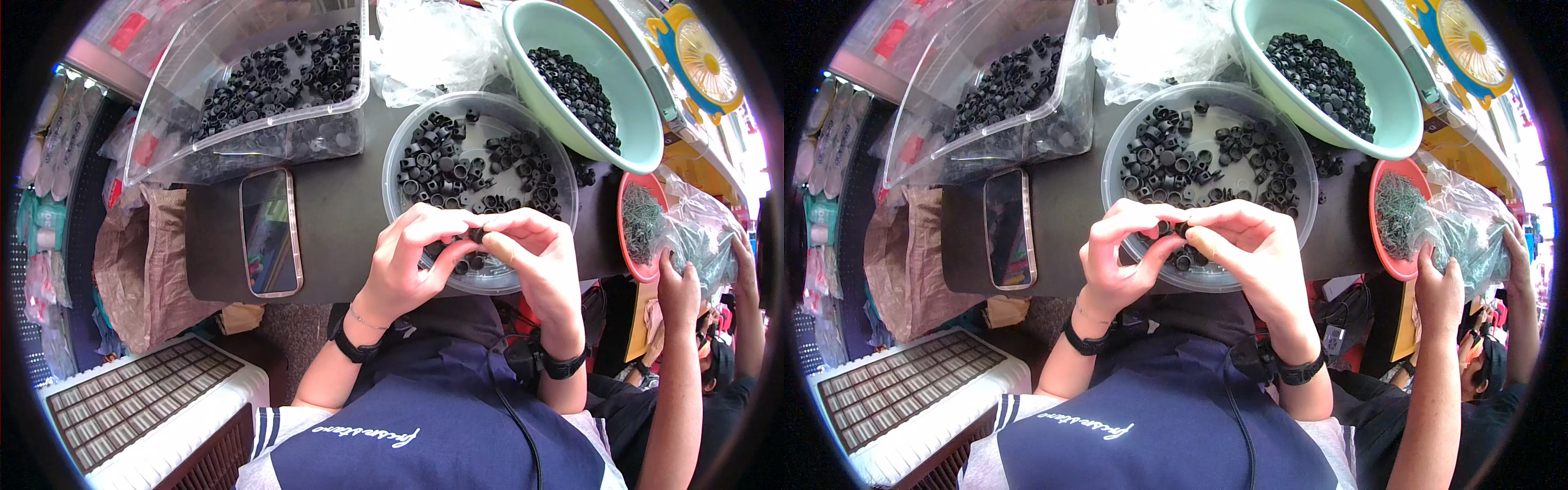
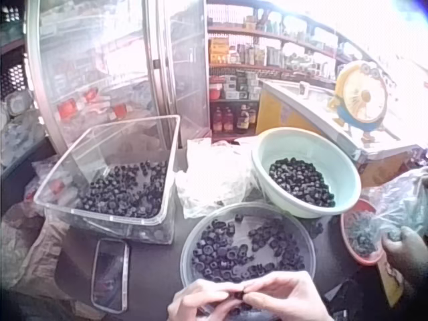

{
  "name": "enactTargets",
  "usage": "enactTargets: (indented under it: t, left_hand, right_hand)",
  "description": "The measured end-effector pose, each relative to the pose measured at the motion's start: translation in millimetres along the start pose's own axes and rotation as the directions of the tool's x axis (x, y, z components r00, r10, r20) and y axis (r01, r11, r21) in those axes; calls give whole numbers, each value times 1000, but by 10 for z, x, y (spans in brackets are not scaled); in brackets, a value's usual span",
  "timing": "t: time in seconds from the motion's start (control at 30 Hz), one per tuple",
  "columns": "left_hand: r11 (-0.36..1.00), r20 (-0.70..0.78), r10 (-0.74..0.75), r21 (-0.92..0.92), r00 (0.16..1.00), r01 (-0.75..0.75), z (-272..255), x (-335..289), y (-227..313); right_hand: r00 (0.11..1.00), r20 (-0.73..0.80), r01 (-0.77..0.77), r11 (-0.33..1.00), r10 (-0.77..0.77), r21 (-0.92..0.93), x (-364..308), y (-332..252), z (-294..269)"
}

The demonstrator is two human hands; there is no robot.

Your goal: Sorting and examining small black circular parts for a manufacturing task.

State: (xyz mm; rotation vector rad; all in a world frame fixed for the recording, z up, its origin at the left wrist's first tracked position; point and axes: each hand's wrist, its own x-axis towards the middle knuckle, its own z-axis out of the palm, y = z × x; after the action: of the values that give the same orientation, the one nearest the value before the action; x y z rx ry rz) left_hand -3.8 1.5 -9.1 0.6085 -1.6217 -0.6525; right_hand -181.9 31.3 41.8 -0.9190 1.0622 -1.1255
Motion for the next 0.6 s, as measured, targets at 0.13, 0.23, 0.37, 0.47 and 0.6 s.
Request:
enactTargets:
  t: [0.13,0.23,0.37,0.47,0.6]
  left_hand:
    - [999,52,15,30,999,-16,-37,-3,9]
    - [1000,60,-5,22,998,3,-44,-23,14]
    - [1000,63,-2,-4,998,2,-45,-22,18]
    - [1000,57,12,1,998,-12,-50,-30,-3]
    - [1000,28,20,18,999,-21,-13,26,-9]
  right_hand:
    - [999,4,35,999,-35,23,24,-9,30]
    - [999,12,46,997,-47,58,46,35,20]
    - [998,21,63,997,-65,49,48,53,-8]
    - [997,25,70,997,-71,24,49,32,-2]
    - [999,-4,-37,994,37,-107,89,-327,-12]
